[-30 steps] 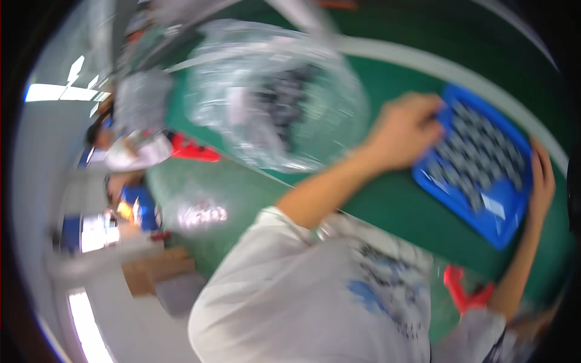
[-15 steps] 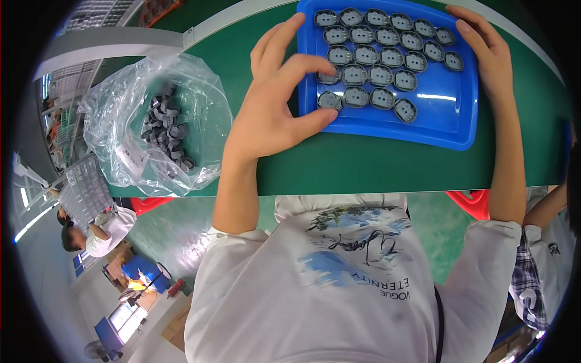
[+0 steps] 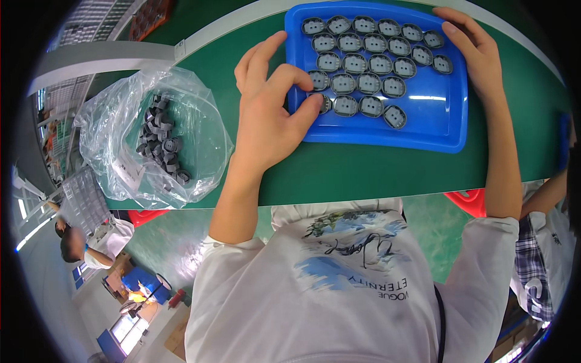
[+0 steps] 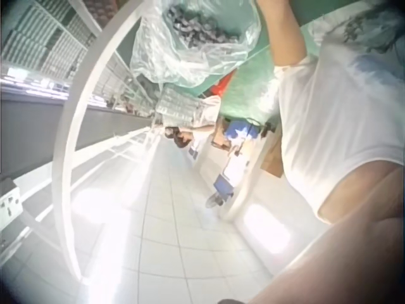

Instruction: Sorting small electronic components from a plastic bag into a blue component tray.

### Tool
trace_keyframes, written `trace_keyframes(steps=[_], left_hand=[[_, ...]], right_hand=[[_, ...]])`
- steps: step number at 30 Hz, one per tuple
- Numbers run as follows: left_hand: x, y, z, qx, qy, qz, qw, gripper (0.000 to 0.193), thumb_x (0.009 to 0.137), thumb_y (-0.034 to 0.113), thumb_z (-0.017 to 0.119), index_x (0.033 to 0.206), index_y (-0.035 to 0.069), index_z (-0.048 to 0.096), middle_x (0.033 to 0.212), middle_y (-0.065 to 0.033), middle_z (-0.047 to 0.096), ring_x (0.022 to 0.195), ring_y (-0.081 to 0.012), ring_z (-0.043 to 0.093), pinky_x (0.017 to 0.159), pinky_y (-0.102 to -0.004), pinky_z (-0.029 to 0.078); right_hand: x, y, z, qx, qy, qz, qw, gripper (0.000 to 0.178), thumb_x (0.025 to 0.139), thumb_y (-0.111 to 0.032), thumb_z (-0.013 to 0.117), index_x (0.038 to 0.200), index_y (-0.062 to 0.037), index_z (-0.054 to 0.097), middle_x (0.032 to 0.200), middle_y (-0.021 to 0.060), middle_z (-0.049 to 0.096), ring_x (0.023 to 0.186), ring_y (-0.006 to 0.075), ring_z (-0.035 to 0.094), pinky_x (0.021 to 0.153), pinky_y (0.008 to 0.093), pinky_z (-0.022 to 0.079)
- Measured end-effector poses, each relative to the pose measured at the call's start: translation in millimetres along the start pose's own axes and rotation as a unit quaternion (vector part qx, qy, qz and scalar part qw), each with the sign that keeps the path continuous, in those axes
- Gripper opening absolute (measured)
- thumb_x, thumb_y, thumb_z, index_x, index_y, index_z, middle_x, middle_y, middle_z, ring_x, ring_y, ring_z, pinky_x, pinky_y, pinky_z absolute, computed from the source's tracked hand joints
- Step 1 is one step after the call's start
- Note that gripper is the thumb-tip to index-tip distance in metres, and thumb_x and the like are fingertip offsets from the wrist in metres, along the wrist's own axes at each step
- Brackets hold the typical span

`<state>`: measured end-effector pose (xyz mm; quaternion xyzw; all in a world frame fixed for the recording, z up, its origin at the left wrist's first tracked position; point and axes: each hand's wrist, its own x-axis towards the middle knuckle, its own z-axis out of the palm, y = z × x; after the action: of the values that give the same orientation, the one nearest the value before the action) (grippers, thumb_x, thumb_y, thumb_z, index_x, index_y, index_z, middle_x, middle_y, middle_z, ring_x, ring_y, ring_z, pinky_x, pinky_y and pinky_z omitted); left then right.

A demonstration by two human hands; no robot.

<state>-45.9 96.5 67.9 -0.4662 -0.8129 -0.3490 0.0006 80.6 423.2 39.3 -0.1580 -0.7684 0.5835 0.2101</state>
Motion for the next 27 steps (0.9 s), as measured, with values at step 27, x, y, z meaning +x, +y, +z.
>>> trace_keyframes(steps=[27], left_hand=[[29.0,-6.0,-25.4,0.164,-0.141,0.160,0.963,0.057,0.085,0.050,0.073,0.128,0.013,0.068,0.139,-0.0080,0.062,0.148,-0.0383,0.032,0.118,-0.0597,0.018]], right_hand=[[2.8,3.9,-5.4,0.002,-0.008,-0.008,1.000,0.026,0.096,-0.013,0.068,0.117,0.0013,0.065,0.103,0.0039,0.068,0.093,0.0105,0.063,0.084,0.0264,0.051]])
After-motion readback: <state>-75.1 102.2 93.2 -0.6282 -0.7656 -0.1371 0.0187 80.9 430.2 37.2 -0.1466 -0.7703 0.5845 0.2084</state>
